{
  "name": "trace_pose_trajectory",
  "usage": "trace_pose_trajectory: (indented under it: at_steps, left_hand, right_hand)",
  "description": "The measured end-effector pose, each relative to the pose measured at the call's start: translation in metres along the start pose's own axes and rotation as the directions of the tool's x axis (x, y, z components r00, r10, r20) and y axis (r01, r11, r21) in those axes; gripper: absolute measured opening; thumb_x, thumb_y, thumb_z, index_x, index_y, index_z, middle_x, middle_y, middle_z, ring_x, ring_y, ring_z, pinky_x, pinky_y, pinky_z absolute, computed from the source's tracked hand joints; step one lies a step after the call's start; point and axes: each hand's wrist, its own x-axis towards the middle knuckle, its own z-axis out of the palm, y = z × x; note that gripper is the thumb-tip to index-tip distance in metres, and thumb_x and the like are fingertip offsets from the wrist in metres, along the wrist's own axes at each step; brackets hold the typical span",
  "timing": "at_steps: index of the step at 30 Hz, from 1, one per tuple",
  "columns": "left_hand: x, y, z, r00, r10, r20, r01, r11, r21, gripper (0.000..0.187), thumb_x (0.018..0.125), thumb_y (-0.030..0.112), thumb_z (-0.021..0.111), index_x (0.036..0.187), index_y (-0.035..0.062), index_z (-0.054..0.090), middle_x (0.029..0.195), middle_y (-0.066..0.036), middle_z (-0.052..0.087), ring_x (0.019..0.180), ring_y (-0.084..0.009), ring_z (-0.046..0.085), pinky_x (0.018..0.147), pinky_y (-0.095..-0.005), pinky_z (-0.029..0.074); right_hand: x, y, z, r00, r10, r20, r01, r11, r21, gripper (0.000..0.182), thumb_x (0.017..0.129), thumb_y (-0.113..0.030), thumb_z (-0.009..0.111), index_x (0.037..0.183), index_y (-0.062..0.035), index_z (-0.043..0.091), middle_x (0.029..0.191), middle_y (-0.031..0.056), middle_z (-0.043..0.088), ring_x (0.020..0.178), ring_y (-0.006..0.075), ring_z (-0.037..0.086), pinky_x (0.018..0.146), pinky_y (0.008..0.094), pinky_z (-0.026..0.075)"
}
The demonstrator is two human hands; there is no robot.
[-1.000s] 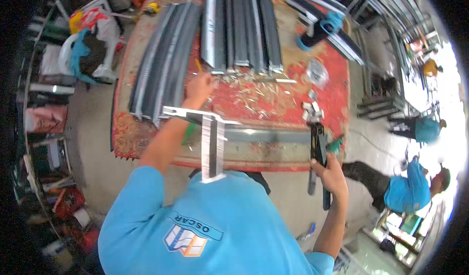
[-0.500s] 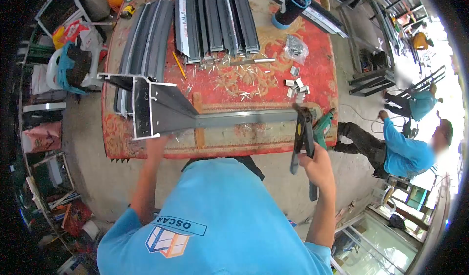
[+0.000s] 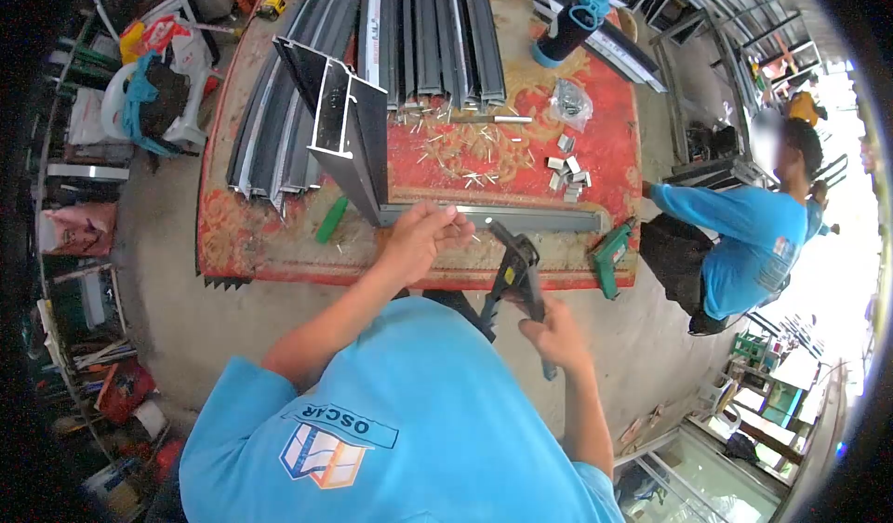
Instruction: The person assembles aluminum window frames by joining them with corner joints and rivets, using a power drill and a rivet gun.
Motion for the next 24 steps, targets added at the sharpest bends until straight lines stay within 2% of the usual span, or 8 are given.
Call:
trace_pose_trajectory:
  at_steps: [3, 4, 5, 8, 10, 14, 19, 24]
  left_hand:
    - [0.001, 0.002, 0.014, 0.999, -0.009, 0.039, 0.011, 0.998, -0.063, 0.015, 0.095, 0.016, 0.063, 0.09, 0.0061, 0.054, 0.091, -0.01, 0.066, 0.087, -0.0207, 0.069, 0.079, -0.0355, 0.061]
    - [0.001, 0.0, 0.014, 0.998, -0.008, 0.067, 0.012, 0.998, -0.065, 0.015, 0.095, 0.016, 0.063, 0.09, 0.0061, 0.054, 0.091, -0.01, 0.066, 0.086, -0.0214, 0.069, 0.079, -0.0362, 0.06]
    - [0.0, -0.002, 0.015, 0.996, -0.009, 0.094, 0.015, 0.998, -0.066, 0.015, 0.096, 0.017, 0.063, 0.091, 0.0062, 0.053, 0.091, -0.01, 0.066, 0.086, -0.0221, 0.069, 0.079, -0.0368, 0.06]
    - [-0.002, -0.009, 0.015, 0.996, -0.038, 0.076, 0.042, 0.998, -0.054, 0.016, 0.096, 0.018, 0.062, 0.09, 0.0066, 0.053, 0.092, -0.01, 0.066, 0.084, -0.0228, 0.068, 0.08, -0.0385, 0.059]
    - [-0.003, -0.012, 0.014, 0.996, -0.044, 0.079, 0.048, 0.997, -0.052, 0.016, 0.096, 0.018, 0.062, 0.089, 0.0068, 0.054, 0.092, -0.01, 0.065, 0.084, -0.0229, 0.068, 0.08, -0.039, 0.059]
    - [-0.003, -0.015, 0.012, 0.997, -0.044, 0.068, 0.049, 0.997, -0.064, 0.017, 0.097, 0.019, 0.061, 0.087, 0.0075, 0.054, 0.092, -0.01, 0.065, 0.083, -0.0226, 0.067, 0.079, -0.0391, 0.058]
    - [-0.007, -0.013, 0.011, 0.998, -0.045, 0.049, 0.05, 0.994, -0.102, 0.017, 0.097, 0.018, 0.06, 0.086, 0.0073, 0.055, 0.092, -0.01, 0.065, 0.082, -0.0218, 0.066, 0.079, -0.0391, 0.058]
    - [-0.011, -0.008, 0.011, 0.998, -0.043, 0.039, 0.047, 0.992, -0.115, 0.016, 0.097, 0.017, 0.06, 0.085, 0.007, 0.056, 0.092, -0.01, 0.065, 0.082, -0.0209, 0.065, 0.08, -0.039, 0.057]
  right_hand:
    - [-0.007, 0.003, 0.016, 0.998, 0.006, -0.066, -0.001, 0.998, 0.063, 0.049, 0.075, 0.005, 0.053, 0.125, 0.0044, 0.059, 0.124, 0.0143, 0.065, 0.118, 0.02, 0.059, 0.101, 0.0303, 0.041]
    - [-0.008, -0.001, 0.017, 1.0, -0.008, -0.027, 0.011, 0.995, 0.103, 0.048, 0.077, 0.012, 0.053, 0.125, 0.0092, 0.054, 0.129, 0.0178, 0.061, 0.129, 0.0225, 0.051, 0.112, 0.0339, 0.034]
    - [-0.009, 0.001, 0.018, 0.999, -0.004, -0.038, 0.008, 0.994, 0.112, 0.048, 0.077, 0.012, 0.053, 0.125, 0.0092, 0.054, 0.129, 0.0178, 0.061, 0.129, 0.0225, 0.051, 0.112, 0.0339, 0.034]
    - [-0.014, 0.008, 0.019, 0.997, 0.057, -0.045, -0.051, 0.993, 0.109, 0.048, 0.076, 0.012, 0.054, 0.124, 0.0092, 0.055, 0.131, 0.0161, 0.06, 0.125, 0.0185, 0.053, 0.104, 0.0283, 0.038]
    - [-0.016, 0.006, 0.019, 0.997, 0.071, -0.019, -0.07, 0.995, 0.066, 0.047, 0.076, 0.011, 0.054, 0.123, 0.0096, 0.056, 0.132, 0.0144, 0.06, 0.117, 0.0129, 0.055, 0.09, 0.0235, 0.042]
    - [-0.016, 0.009, 0.018, 0.999, 0.048, -0.015, -0.047, 0.998, 0.035, 0.046, 0.075, 0.01, 0.054, 0.121, 0.0093, 0.057, 0.131, 0.0118, 0.061, 0.103, 0.0083, 0.056, 0.079, 0.0218, 0.042]
    - [-0.018, -0.002, 0.016, 0.996, 0.074, -0.041, -0.075, 0.997, -0.029, 0.043, 0.075, 0.006, 0.057, 0.117, 0.0037, 0.062, 0.092, -0.0023, 0.063, 0.075, 0.006, 0.046, 0.065, 0.0239, 0.039]
    - [-0.012, -0.011, 0.018, 0.999, 0.051, -0.014, -0.05, 0.999, 0.013, 0.041, 0.075, 0.004, 0.06, 0.115, 0.0023, 0.064, 0.082, -0.0042, 0.056, 0.07, 0.0063, 0.044, 0.061, 0.0247, 0.037]
